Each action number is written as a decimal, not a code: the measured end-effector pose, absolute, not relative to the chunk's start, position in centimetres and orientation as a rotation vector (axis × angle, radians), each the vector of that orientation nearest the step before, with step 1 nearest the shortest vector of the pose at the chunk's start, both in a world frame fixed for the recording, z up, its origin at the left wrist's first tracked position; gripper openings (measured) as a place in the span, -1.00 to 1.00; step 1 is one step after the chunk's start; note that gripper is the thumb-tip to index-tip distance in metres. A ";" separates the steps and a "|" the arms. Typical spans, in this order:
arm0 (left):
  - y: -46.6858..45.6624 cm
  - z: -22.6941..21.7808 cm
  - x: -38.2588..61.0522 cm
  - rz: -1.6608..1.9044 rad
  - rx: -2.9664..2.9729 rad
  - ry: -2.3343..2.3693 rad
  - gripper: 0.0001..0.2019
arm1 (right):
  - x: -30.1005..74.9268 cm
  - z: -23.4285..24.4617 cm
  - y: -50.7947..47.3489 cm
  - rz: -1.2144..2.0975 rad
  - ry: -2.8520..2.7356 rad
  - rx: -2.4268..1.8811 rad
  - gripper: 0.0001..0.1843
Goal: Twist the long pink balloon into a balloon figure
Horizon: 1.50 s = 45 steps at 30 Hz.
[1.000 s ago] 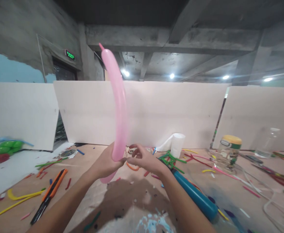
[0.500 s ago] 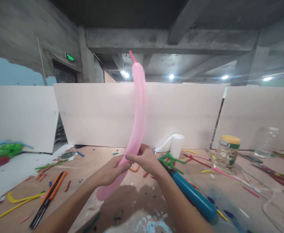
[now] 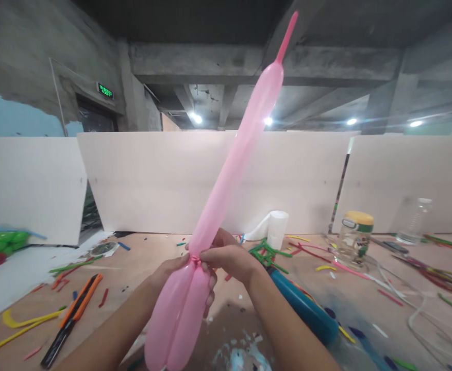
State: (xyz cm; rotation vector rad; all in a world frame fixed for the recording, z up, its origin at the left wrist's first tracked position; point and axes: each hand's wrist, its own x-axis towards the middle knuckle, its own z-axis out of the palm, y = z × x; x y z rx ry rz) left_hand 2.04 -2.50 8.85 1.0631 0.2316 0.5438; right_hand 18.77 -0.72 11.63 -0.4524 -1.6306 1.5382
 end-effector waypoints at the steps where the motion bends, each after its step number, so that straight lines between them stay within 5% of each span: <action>1: -2.5 8.6 2.1 0.533 1.045 0.234 -0.54 | 18.7 11.6 -0.7 1.564 -1.625 -0.440 -0.73; 8: -2.0 8.2 2.9 0.451 0.950 0.165 -0.46 | 18.3 11.6 -0.3 1.604 -1.529 -0.435 -0.59; 15: -0.6 8.3 2.1 0.669 1.005 0.490 -0.57 | 18.4 10.5 1.7 1.186 -1.624 -0.725 -0.83; 18: -0.4 8.5 1.4 0.729 1.211 0.610 -0.65 | 18.4 10.8 1.3 1.014 -1.696 -0.889 -0.72; 25: -0.8 8.5 1.4 0.601 1.031 0.365 -0.41 | 18.6 11.7 0.1 1.131 -1.586 -0.687 -0.68; 31: -0.7 9.1 1.4 0.724 0.999 0.470 -0.47 | 18.3 11.4 0.4 1.064 -1.802 -0.715 -0.70; 37: -0.5 9.2 1.2 0.964 1.222 0.523 -0.53 | 17.7 10.9 0.5 0.639 -1.962 -0.945 -0.78; 45: -0.3 8.6 1.7 1.052 1.330 0.426 -0.57 | 17.0 10.2 0.8 0.594 -1.853 -0.997 -0.87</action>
